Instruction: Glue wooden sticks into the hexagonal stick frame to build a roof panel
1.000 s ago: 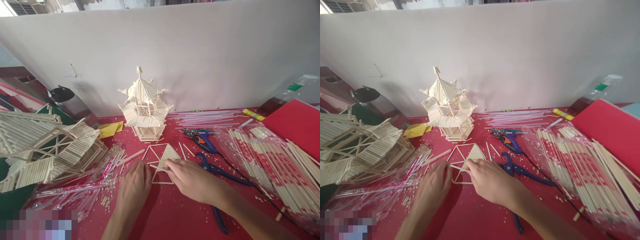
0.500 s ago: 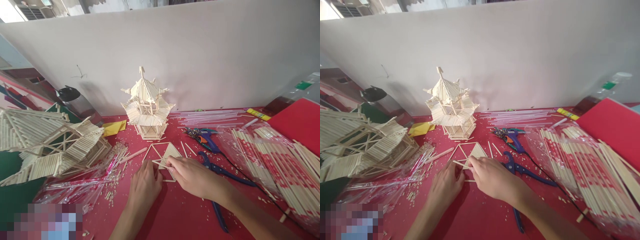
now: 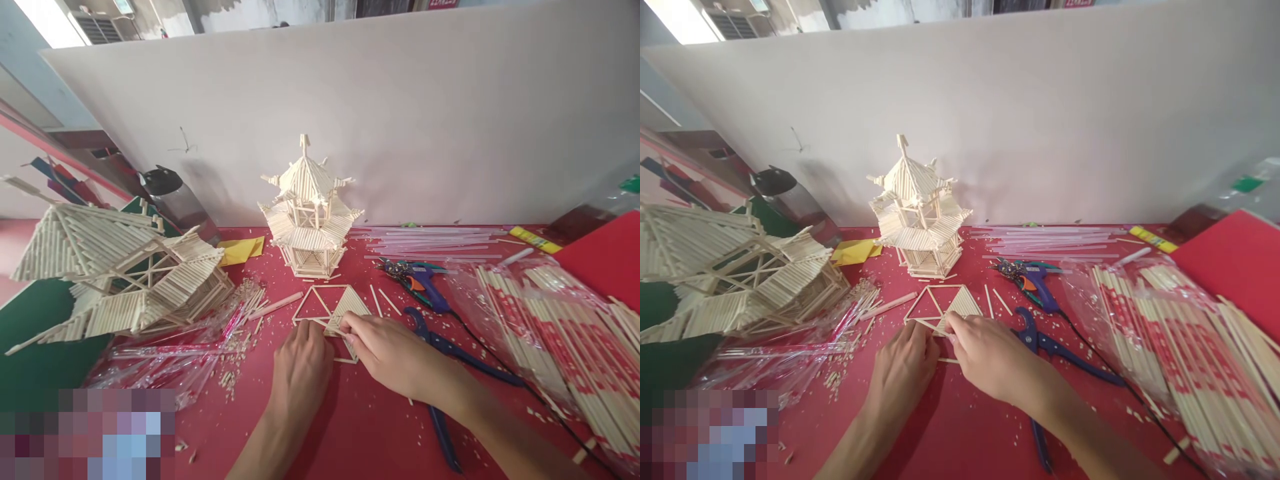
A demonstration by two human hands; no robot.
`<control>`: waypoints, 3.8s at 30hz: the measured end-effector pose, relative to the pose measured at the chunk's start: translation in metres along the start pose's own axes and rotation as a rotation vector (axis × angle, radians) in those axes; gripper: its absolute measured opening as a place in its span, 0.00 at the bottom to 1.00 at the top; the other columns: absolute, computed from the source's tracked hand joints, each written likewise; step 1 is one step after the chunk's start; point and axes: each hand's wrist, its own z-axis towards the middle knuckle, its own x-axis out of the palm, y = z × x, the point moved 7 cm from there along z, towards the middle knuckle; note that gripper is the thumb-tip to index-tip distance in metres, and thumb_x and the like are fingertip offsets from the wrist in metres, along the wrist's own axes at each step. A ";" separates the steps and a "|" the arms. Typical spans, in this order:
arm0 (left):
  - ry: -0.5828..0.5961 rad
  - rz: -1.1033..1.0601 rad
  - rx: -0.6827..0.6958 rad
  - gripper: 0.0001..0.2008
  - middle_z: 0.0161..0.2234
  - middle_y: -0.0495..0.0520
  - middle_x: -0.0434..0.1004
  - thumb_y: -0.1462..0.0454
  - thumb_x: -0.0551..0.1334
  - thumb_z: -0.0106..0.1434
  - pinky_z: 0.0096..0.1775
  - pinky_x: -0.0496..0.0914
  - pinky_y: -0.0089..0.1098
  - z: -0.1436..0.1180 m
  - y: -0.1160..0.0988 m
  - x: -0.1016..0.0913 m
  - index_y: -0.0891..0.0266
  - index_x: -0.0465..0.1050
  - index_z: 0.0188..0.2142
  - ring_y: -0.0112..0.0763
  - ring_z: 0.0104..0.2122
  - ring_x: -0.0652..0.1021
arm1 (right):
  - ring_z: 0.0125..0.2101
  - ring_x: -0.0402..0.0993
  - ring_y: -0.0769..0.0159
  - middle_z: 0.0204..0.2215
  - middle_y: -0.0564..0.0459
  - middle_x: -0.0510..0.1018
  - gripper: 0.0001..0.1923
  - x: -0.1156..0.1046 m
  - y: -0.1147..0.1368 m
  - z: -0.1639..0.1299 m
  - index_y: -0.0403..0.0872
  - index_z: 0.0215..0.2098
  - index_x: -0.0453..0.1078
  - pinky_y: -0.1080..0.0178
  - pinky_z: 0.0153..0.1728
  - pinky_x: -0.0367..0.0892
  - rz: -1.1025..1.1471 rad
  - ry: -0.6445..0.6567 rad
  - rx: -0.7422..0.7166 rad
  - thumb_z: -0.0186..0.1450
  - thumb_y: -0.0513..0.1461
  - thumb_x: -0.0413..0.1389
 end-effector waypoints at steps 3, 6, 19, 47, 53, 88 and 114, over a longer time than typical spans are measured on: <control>0.031 0.024 0.010 0.09 0.35 0.55 0.76 0.71 0.54 0.70 0.31 0.61 0.33 0.001 -0.001 0.000 0.61 0.71 0.35 0.37 0.33 0.79 | 0.35 0.75 0.63 0.35 0.52 0.79 0.09 0.000 0.002 -0.001 0.49 0.41 0.65 0.63 0.34 0.58 0.008 0.005 -0.008 0.76 0.35 0.45; 0.040 -0.010 0.007 0.09 0.35 0.55 0.77 0.70 0.54 0.70 0.31 0.62 0.33 0.002 0.001 -0.001 0.61 0.71 0.35 0.36 0.32 0.79 | 0.35 0.75 0.63 0.35 0.51 0.79 0.09 0.000 0.002 -0.002 0.49 0.40 0.65 0.63 0.34 0.59 0.007 0.010 -0.010 0.76 0.35 0.45; -0.205 -0.003 -0.072 0.11 0.32 0.53 0.72 0.64 0.45 0.76 0.31 0.59 0.34 0.010 0.061 -0.041 0.58 0.62 0.38 0.36 0.30 0.75 | 0.30 0.71 0.66 0.33 0.54 0.79 0.09 -0.007 0.004 -0.002 0.49 0.40 0.64 0.63 0.31 0.55 0.044 0.004 -0.037 0.76 0.36 0.45; -0.092 -0.335 0.100 0.13 0.46 0.54 0.81 0.70 0.54 0.70 0.38 0.67 0.30 0.011 0.038 -0.025 0.56 0.75 0.45 0.36 0.40 0.81 | 0.31 0.76 0.63 0.35 0.52 0.81 0.08 -0.007 -0.010 -0.003 0.46 0.36 0.71 0.61 0.28 0.50 -0.308 -0.011 -0.072 0.70 0.29 0.54; 0.049 -0.384 0.106 0.09 0.43 0.52 0.81 0.67 0.58 0.71 0.37 0.66 0.30 0.005 0.026 -0.015 0.55 0.76 0.45 0.34 0.38 0.81 | 0.32 0.77 0.64 0.34 0.54 0.81 0.11 0.003 -0.011 0.001 0.47 0.35 0.71 0.61 0.27 0.48 -0.288 0.018 -0.106 0.66 0.25 0.55; 0.110 -0.364 0.058 0.07 0.36 0.50 0.82 0.66 0.59 0.71 0.34 0.62 0.30 -0.001 0.021 -0.008 0.58 0.75 0.36 0.34 0.33 0.80 | 0.30 0.72 0.64 0.30 0.55 0.79 0.11 0.009 -0.015 0.006 0.47 0.31 0.73 0.60 0.32 0.52 -0.276 -0.042 -0.142 0.64 0.26 0.56; 0.123 -0.249 0.059 0.12 0.34 0.51 0.82 0.67 0.55 0.71 0.35 0.65 0.32 -0.003 0.026 -0.014 0.57 0.77 0.35 0.37 0.33 0.81 | 0.29 0.69 0.66 0.30 0.56 0.77 0.11 0.011 -0.013 0.006 0.47 0.31 0.71 0.59 0.29 0.47 -0.306 -0.038 -0.147 0.66 0.27 0.57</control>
